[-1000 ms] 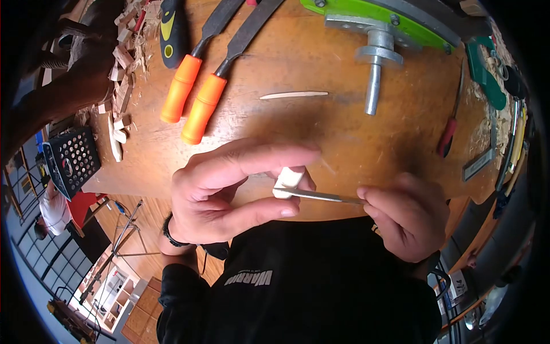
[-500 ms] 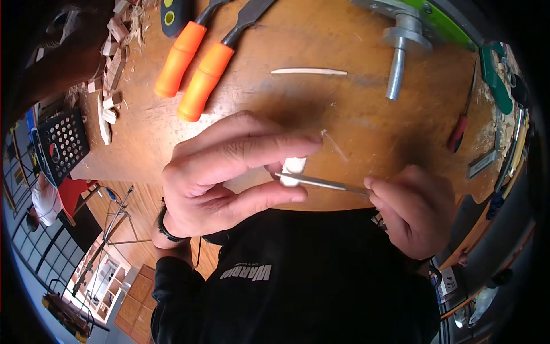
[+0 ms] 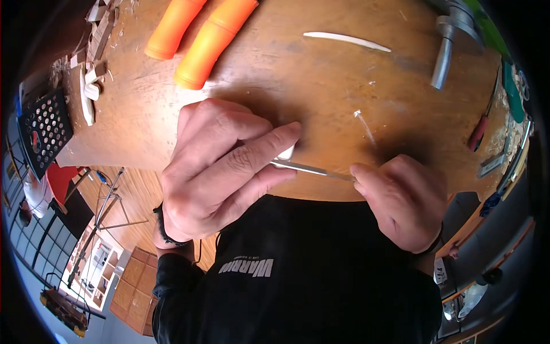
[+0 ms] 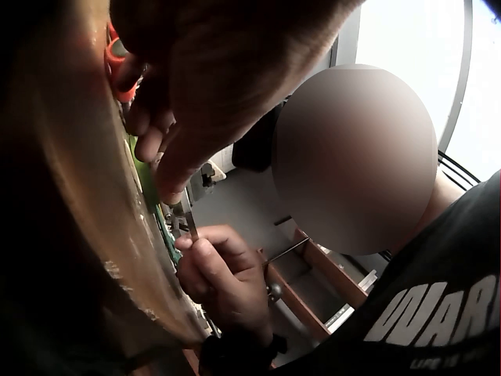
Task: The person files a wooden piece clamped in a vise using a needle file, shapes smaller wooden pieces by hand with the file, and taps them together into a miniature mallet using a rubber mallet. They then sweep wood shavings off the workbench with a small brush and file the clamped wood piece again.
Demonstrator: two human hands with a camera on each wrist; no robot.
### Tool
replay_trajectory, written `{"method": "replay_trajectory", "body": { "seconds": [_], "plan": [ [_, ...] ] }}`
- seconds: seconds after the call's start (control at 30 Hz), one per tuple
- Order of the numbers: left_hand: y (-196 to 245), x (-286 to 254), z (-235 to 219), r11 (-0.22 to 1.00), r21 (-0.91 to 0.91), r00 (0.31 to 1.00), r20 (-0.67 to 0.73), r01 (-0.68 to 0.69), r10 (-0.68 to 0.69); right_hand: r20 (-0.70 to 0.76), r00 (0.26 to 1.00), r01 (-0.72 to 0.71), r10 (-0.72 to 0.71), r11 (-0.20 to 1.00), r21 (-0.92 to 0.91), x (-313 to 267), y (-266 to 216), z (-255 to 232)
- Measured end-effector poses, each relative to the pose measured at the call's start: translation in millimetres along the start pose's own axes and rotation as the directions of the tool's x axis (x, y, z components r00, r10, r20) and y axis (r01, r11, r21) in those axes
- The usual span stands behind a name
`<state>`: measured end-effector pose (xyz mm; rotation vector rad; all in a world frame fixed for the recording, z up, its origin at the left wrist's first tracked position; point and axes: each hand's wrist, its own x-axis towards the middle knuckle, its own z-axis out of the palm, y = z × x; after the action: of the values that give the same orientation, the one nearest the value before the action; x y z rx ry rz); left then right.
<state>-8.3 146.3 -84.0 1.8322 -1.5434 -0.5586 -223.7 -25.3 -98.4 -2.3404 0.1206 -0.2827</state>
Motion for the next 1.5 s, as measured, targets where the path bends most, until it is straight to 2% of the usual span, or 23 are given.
{"method": "replay_trajectory", "body": {
  "seconds": [0.13,0.2,0.23,0.3,0.33,0.43,0.6,0.67,0.77,0.87,0.93,1.2,1.27,1.33,1.5],
  "plan": [
    [-8,-6,4,0.999,0.031,1.0,-0.015,-0.016,0.016,0.041,0.999,0.003,-0.003,1.0,-0.009,4,-2,6],
    [-12,-9,4,0.993,0.081,0.996,-0.022,-0.089,0.091,0.042,0.999,0.01,-0.009,1.0,-0.024,5,-4,8],
    [-12,-11,5,0.994,0.075,0.996,-0.024,-0.084,0.086,0.066,0.998,-0.001,0.004,0.999,-0.038,6,-6,8],
    [-11,-12,5,0.979,0.201,0.997,-0.064,-0.039,0.053,0.101,0.995,-0.014,0.019,0.998,-0.053,6,-7,9],
    [-11,-11,3,0.98,0.196,0.996,-0.069,-0.034,0.048,0.075,0.997,-0.014,0.018,0.999,-0.047,6,-7,11],
    [-18,-9,0,0.973,0.216,0.996,-0.004,-0.085,0.088,0.073,0.997,-0.037,0.039,0.999,-0.035,7,-8,9],
    [-24,-8,4,0.974,0.188,0.991,-0.024,-0.124,0.131,0.149,0.979,-0.137,0.137,0.991,-0.013,16,-14,-12],
    [-25,-8,6,0.976,0.17,0.989,-0.041,-0.135,0.144,0.234,0.972,0.008,0.005,0.998,-0.056,26,-12,-23],
    [-27,-8,8,0.978,0.149,0.987,-0.05,-0.143,0.152,0.289,0.957,0.01,0.015,0.996,-0.086,31,-15,-29],
    [-29,-7,8,0.979,0.131,0.983,-0.079,-0.157,0.168,0.29,0.957,0.029,-0.007,0.997,-0.072,30,-13,-28],
    [-30,-7,4,0.978,0.12,0.985,-0.018,-0.17,0.174,0.291,0.957,0.03,-0.008,0.997,-0.072,31,-13,-26],
    [-27,-4,0,0.975,0.132,0.984,0.028,-0.178,0.176,0.275,0.961,0.01,0.026,0.992,-0.127,34,-21,-27],
    [-27,-4,1,0.979,0.134,0.988,0.039,-0.156,0.152,0.347,0.937,0.01,0.035,0.992,-0.129,36,-22,-30],
    [-32,-4,3,0.973,0.091,0.978,0.008,-0.21,0.21,0.361,0.931,0.0,0.047,0.992,-0.128,33,-22,-31],
    [-31,-2,2,0.983,0.043,0.984,0.018,-0.177,0.176,0.384,0.92,-0.046,0.084,0.993,-0.106,36,-24,-30]
  ]
}}
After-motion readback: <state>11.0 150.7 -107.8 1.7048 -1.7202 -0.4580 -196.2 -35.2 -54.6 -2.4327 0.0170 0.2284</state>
